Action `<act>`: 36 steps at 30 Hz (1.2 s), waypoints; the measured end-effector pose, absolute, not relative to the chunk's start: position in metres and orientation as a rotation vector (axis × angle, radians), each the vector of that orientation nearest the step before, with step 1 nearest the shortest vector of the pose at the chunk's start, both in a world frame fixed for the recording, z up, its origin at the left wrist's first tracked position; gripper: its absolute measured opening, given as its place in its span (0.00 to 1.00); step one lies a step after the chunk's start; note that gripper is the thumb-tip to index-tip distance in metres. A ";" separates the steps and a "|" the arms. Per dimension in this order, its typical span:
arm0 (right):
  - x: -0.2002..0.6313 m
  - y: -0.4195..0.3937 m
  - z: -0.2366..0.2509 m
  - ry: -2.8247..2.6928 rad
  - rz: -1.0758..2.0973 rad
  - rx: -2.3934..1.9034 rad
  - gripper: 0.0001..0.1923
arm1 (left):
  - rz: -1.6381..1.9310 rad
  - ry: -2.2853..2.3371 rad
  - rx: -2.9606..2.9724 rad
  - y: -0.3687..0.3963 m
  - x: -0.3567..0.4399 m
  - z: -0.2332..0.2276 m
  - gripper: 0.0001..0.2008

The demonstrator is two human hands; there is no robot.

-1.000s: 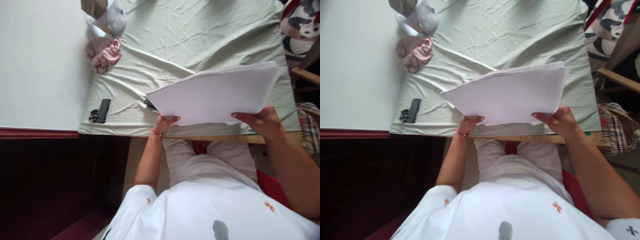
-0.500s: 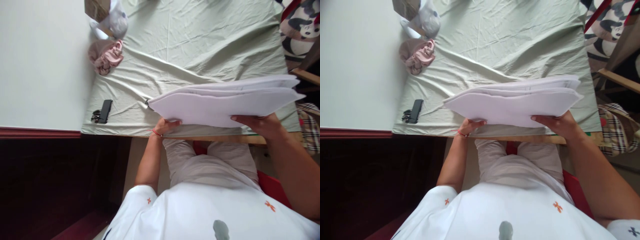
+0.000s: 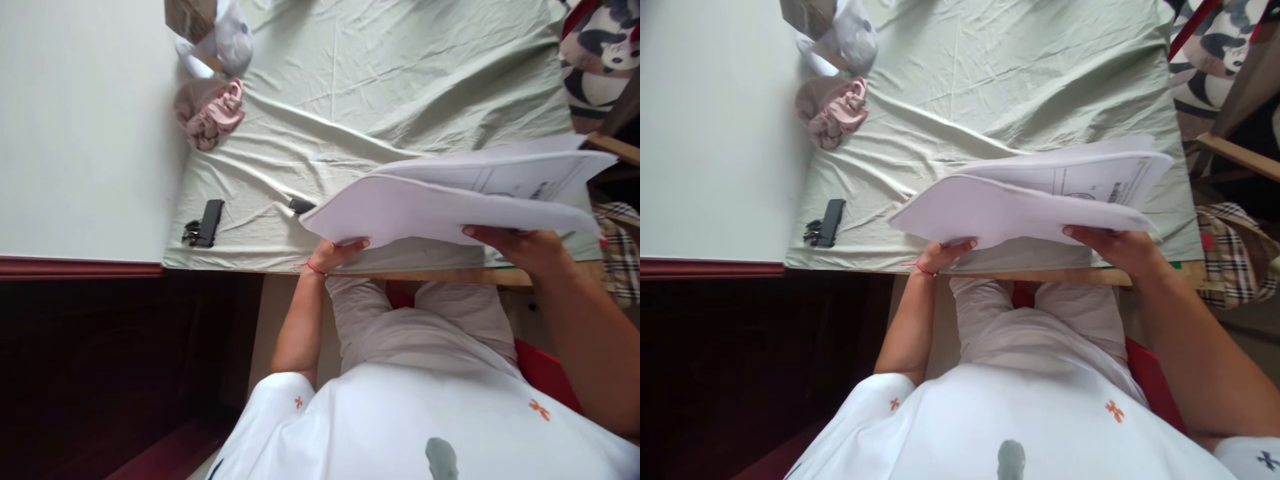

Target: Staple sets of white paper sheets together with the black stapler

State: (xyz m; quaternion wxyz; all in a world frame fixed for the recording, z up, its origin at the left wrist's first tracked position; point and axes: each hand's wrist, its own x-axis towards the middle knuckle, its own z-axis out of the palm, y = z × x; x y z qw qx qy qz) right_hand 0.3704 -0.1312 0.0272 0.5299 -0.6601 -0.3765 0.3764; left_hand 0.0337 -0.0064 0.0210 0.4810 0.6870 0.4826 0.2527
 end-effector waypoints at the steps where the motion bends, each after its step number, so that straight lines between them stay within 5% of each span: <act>1: 0.368 -0.131 0.028 -0.896 0.915 -1.559 0.25 | 0.588 1.178 1.691 -0.006 0.034 0.020 0.21; 12: 0.370 -0.134 0.029 -0.807 0.963 -1.596 0.16 | 0.641 1.086 1.523 -0.006 0.038 0.023 0.28; 20: 0.368 -0.137 0.037 -0.391 1.424 -1.495 0.24 | 0.540 1.010 1.280 -0.015 0.030 0.031 0.27; 29: 0.362 -0.131 0.038 -0.310 1.249 -1.558 0.19 | 0.417 1.070 1.181 -0.019 0.012 0.051 0.26; 36: 0.356 -0.131 0.034 -0.345 1.395 -1.490 0.19 | 0.546 1.212 1.070 -0.018 0.014 0.052 0.23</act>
